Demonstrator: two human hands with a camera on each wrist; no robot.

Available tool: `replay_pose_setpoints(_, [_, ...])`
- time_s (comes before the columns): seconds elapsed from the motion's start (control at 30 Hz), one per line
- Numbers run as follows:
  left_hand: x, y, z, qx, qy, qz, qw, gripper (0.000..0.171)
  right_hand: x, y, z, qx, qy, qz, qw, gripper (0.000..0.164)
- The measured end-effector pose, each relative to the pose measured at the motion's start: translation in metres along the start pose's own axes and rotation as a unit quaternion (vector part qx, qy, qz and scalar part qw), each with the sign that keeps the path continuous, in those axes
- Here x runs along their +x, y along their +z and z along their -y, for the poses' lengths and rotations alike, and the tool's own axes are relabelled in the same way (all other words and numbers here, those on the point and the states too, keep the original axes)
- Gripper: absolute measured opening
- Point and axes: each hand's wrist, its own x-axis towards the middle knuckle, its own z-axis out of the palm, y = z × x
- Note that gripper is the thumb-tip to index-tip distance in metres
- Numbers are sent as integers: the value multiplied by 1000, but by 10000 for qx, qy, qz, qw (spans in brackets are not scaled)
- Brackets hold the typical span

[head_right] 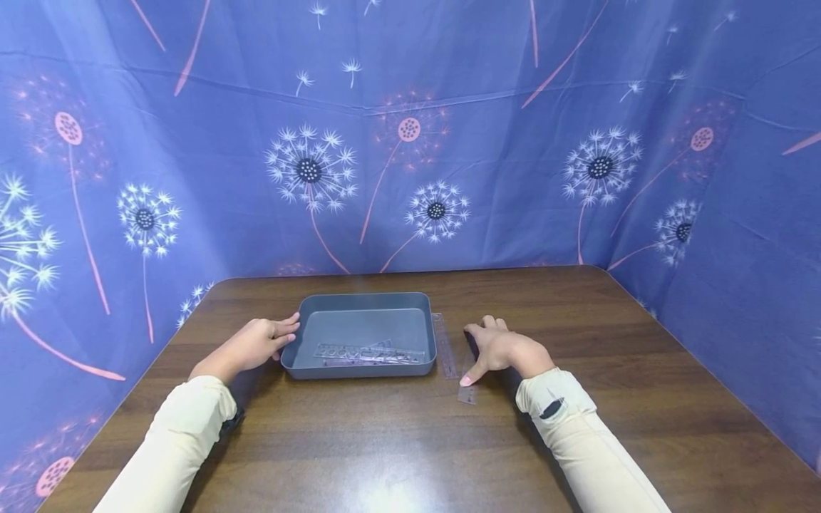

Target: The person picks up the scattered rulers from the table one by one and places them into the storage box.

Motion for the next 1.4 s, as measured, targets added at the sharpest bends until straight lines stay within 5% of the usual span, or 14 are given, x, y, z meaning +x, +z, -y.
replay_pose_setpoints(0.23, [0,0,0,-30,65,-73,9999,38,4,2,-10,-74,93,-300,9995,126])
replay_pose_setpoints(0.7, [0,-1,-2,-15,131,-77,9999,39,5,1,-12,-20,-162,-325,9993,88])
replay_pose_setpoints(0.93, [0,-1,-1,-36,42,-43,10000,39,5,-1,-12,-13,-149,-140,9998,84])
replay_pose_setpoints(1.2, [-1,0,-1,-75,-28,9,10000,40,6,-11,-15,1328,-527,-394,9890,45])
replay_pose_setpoints(1.4, [-2,-1,-2,-101,-12,-25,9999,39,4,-20,-16,1912,-555,-647,9778,33])
